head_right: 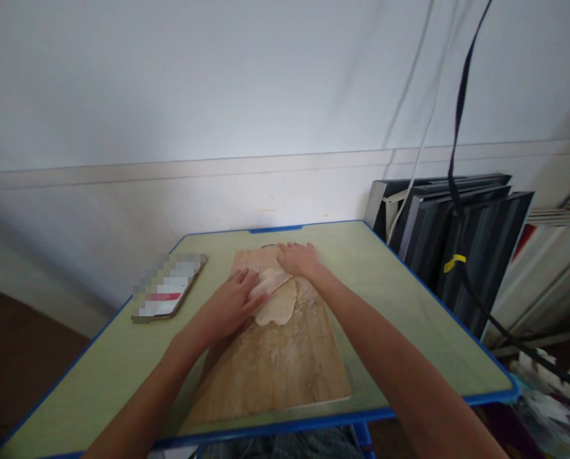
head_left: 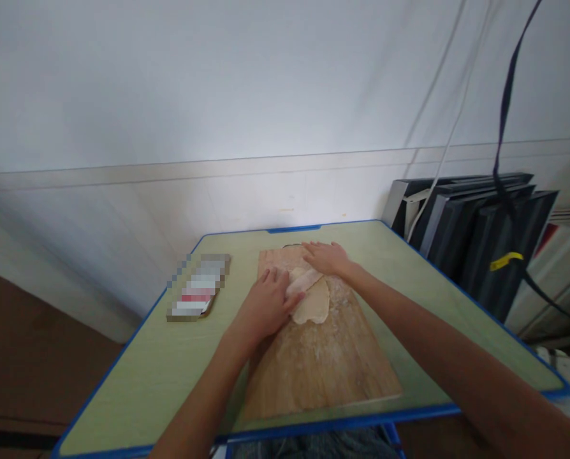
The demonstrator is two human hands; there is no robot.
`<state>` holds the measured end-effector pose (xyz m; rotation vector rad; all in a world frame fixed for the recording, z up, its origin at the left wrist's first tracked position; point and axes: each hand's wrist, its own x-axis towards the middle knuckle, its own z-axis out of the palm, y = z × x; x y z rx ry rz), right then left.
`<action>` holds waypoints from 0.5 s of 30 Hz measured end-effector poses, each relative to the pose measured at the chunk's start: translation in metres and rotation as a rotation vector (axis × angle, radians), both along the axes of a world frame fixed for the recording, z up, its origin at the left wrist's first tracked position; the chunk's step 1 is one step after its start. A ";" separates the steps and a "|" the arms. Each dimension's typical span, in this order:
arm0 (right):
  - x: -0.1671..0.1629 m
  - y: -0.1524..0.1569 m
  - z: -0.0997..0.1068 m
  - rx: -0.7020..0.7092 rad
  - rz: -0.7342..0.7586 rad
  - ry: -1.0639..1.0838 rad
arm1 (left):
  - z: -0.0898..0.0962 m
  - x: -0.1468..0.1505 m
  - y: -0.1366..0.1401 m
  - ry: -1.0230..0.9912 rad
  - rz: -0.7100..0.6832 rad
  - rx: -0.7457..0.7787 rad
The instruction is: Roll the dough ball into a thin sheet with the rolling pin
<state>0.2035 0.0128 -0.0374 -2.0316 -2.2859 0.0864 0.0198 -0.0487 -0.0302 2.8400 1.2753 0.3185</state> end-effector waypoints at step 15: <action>-0.004 0.001 -0.001 0.029 -0.010 0.021 | -0.001 -0.004 0.002 -0.014 0.013 -0.069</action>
